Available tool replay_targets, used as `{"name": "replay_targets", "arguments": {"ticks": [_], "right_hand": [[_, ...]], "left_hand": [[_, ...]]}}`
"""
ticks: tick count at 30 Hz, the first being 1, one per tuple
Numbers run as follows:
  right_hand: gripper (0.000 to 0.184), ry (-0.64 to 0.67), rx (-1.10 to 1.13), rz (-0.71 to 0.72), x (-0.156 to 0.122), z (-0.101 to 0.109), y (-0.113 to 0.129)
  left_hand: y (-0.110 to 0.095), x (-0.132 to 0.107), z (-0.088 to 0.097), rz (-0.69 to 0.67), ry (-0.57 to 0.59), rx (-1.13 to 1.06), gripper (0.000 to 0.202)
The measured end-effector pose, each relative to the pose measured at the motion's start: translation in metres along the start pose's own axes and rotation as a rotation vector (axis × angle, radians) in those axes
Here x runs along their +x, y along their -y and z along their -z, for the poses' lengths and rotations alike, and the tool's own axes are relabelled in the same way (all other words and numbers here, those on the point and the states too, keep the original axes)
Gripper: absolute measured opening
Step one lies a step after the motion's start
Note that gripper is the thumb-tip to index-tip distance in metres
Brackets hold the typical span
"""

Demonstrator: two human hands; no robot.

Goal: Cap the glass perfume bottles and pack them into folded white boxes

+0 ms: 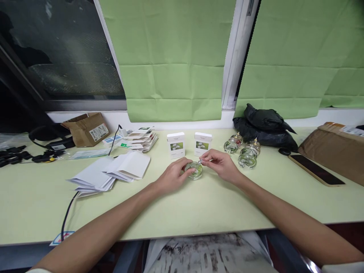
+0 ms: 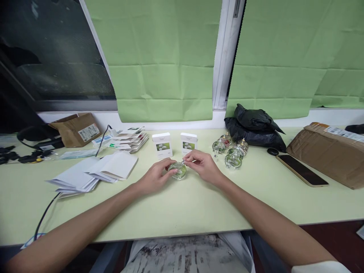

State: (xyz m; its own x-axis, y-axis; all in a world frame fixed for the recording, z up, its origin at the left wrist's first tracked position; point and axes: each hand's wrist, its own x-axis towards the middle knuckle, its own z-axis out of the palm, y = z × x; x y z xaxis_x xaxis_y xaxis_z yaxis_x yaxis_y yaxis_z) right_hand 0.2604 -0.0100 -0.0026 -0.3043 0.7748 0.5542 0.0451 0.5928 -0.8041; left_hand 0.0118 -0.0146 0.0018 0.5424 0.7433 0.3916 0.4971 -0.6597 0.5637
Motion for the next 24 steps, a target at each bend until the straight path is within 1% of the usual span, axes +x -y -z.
{"name": "replay_targets", "arguments": {"ticks": [3, 7, 9, 11, 15, 17, 19, 22, 24], "right_hand": [[0.018, 0.024, -0.032, -0.017, -0.0003, 0.0017, 0.0002], [0.021, 0.008, 0.067, -0.097, 0.0011, 0.001, -0.0041], [0.022, -0.02, 0.103, -0.09, 0.0016, -0.0008, -0.0047], [0.02, -0.038, 0.103, -0.054, 0.0017, -0.0024, -0.0032], [0.017, -0.015, 0.01, -0.008, 0.0006, -0.0015, 0.0016], [0.017, 0.01, -0.031, -0.022, 0.0002, 0.0002, 0.0023], [0.018, 0.022, -0.025, -0.055, 0.0002, 0.0012, 0.0015], [0.02, -0.002, 0.04, -0.09, 0.0003, 0.0, 0.0], [0.021, -0.03, 0.052, -0.075, 0.0002, -0.002, 0.0005]], "left_hand": [[0.002, -0.0009, 0.0006, -0.013, -0.005, 0.02, 0.029], [0.002, -0.0002, 0.0002, 0.0, 0.001, 0.01, 0.028], [-0.0003, 0.0006, -0.0005, 0.012, -0.003, -0.014, 0.028], [-0.0027, 0.0011, -0.001, 0.022, -0.009, -0.034, 0.029], [-0.0029, 0.0002, -0.0009, 0.022, -0.012, -0.016, 0.03], [-0.0008, -0.0004, -0.0005, 0.014, -0.001, 0.002, 0.03], [0.0011, -0.0006, -0.0003, 0.003, 0.004, 0.017, 0.029], [0.0015, 0.0001, -0.0008, 0.0, -0.013, 0.018, 0.029], [0.0001, 0.0008, -0.0014, 0.009, -0.029, -0.001, 0.03]]}}
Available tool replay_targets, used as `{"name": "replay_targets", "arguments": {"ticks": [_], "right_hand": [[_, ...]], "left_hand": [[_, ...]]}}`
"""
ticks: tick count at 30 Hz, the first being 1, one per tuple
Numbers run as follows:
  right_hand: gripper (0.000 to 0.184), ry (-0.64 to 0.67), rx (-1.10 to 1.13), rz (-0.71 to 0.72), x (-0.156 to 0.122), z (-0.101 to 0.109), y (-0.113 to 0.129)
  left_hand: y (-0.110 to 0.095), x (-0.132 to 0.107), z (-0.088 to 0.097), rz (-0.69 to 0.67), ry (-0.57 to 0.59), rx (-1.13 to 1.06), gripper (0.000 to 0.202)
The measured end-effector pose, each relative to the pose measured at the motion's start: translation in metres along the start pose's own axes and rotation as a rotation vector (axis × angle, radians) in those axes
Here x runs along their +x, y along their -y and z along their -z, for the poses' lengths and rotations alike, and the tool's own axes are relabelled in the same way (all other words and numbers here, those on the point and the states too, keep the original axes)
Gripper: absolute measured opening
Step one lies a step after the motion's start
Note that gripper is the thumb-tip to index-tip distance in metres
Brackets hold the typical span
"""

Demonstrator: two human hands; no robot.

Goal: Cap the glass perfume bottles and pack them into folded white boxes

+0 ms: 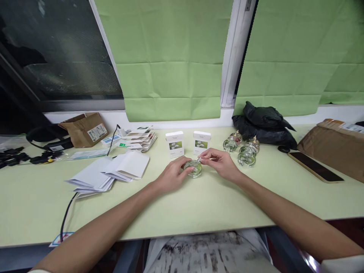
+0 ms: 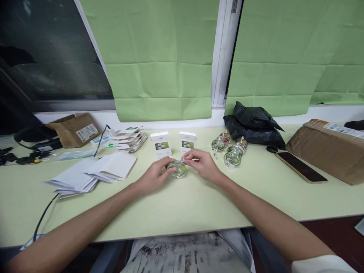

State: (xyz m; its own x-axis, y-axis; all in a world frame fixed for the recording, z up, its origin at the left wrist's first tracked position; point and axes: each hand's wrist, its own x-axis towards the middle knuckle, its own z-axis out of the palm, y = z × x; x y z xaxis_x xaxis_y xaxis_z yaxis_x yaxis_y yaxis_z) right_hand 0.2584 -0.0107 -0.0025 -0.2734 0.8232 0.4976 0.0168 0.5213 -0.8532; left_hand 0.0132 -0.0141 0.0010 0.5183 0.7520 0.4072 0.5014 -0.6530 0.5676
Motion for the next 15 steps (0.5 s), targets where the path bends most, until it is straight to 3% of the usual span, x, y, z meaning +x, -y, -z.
{"name": "replay_targets", "arguments": {"ticks": [6, 15], "right_hand": [[0.019, 0.005, -0.143, 0.11, -0.0009, -0.0017, 0.0042], [0.021, 0.025, -0.052, 0.011, 0.0014, 0.0021, 0.0]], "left_hand": [[-0.0007, 0.0005, -0.0008, 0.008, 0.009, -0.027, 0.029], [0.0037, 0.0026, -0.0013, 0.009, 0.042, -0.021, 0.031]]}}
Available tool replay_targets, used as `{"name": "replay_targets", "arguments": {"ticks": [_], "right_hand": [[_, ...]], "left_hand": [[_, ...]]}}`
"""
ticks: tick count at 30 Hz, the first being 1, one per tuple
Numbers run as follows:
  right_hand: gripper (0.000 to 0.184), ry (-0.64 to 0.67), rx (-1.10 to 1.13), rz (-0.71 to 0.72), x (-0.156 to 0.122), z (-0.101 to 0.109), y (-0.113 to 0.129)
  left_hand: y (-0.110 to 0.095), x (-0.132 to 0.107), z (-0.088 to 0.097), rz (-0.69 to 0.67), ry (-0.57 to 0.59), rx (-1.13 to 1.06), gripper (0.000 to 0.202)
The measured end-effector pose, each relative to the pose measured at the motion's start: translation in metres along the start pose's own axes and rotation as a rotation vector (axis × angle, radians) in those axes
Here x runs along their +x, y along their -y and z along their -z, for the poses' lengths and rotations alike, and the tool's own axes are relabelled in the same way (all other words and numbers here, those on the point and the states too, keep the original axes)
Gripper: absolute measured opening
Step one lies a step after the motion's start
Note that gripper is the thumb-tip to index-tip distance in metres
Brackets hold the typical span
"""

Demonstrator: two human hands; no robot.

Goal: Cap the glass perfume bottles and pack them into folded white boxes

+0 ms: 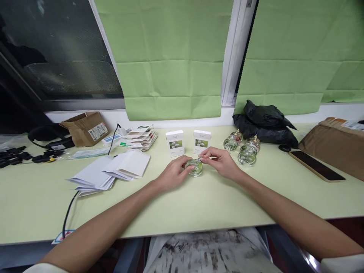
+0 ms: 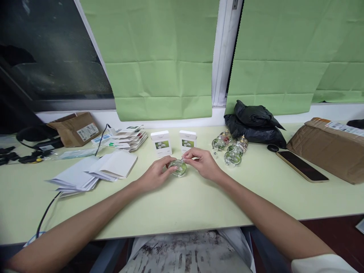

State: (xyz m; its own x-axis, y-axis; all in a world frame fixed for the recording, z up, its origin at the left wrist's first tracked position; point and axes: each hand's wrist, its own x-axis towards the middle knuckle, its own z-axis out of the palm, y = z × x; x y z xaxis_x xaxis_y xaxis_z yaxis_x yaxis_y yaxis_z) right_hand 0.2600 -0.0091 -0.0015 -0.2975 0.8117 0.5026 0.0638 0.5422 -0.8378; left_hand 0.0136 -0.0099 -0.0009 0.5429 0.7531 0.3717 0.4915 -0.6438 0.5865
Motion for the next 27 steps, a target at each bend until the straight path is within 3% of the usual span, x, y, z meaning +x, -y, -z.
{"name": "replay_targets", "arguments": {"ticks": [7, 27], "right_hand": [[0.021, -0.025, -0.096, 0.055, 0.001, -0.005, 0.005], [0.017, -0.018, -0.32, 0.09, -0.002, -0.014, 0.007]], "left_hand": [[0.004, 0.001, 0.001, -0.029, -0.033, 0.038, 0.032], [0.01, 0.0, 0.005, -0.011, 0.01, 0.006, 0.032]]}}
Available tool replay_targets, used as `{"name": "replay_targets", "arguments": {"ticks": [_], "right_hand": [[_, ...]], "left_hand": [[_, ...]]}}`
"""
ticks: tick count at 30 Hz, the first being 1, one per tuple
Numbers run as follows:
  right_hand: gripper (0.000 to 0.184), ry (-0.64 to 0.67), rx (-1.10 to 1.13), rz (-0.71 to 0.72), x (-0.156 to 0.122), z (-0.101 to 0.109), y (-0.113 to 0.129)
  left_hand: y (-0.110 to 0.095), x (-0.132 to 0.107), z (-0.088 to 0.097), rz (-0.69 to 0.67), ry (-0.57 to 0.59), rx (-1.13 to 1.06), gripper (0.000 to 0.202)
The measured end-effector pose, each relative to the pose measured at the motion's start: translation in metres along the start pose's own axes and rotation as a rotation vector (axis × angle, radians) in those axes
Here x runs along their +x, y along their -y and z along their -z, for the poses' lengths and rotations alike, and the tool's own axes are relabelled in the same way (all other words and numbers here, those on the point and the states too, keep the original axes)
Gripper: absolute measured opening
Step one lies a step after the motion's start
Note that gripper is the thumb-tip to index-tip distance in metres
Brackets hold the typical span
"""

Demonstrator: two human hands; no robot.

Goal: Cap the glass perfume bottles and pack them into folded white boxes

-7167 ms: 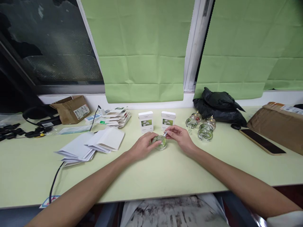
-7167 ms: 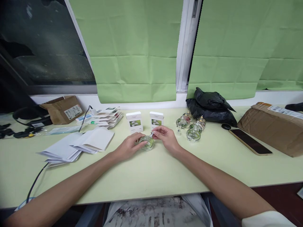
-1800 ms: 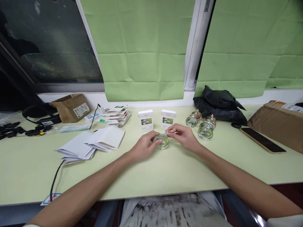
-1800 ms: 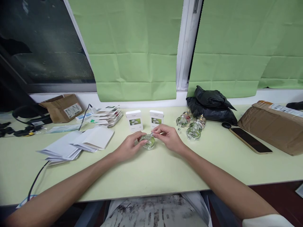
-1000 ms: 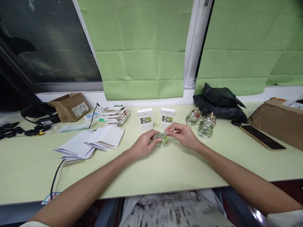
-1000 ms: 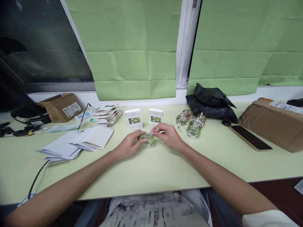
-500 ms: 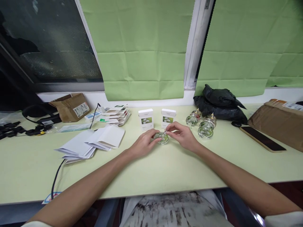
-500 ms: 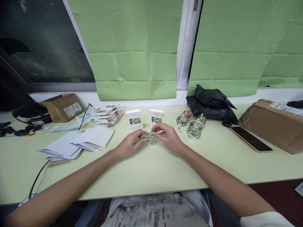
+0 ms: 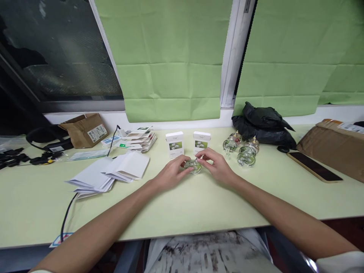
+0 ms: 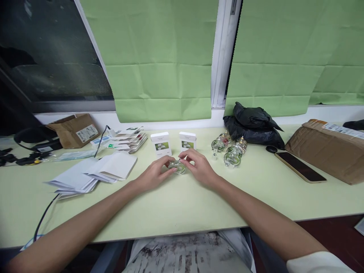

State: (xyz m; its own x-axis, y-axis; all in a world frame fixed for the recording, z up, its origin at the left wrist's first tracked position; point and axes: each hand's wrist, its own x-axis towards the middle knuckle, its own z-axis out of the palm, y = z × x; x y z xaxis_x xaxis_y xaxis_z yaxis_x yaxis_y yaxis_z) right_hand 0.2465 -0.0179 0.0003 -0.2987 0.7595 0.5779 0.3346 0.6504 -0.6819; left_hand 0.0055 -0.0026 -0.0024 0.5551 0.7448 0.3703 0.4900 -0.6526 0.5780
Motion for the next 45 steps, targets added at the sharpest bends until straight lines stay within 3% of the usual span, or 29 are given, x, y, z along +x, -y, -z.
{"name": "replay_targets", "arguments": {"ticks": [10, 24, 31, 45], "right_hand": [[0.013, -0.034, -0.012, -0.026, 0.002, -0.007, 0.002], [0.015, 0.051, -0.123, -0.016, -0.001, -0.001, -0.008], [0.017, 0.039, -0.158, -0.114, -0.002, 0.006, -0.008], [0.033, 0.192, -0.367, -0.216, -0.003, 0.008, -0.016]], "left_hand": [[-0.004, 0.004, -0.005, 0.024, -0.004, -0.026, 0.032], [0.006, 0.002, 0.005, 0.021, -0.036, 0.017, 0.031], [0.011, 0.002, 0.008, 0.046, -0.036, 0.055, 0.031], [0.013, 0.001, 0.011, 0.043, -0.017, 0.091, 0.032]]}}
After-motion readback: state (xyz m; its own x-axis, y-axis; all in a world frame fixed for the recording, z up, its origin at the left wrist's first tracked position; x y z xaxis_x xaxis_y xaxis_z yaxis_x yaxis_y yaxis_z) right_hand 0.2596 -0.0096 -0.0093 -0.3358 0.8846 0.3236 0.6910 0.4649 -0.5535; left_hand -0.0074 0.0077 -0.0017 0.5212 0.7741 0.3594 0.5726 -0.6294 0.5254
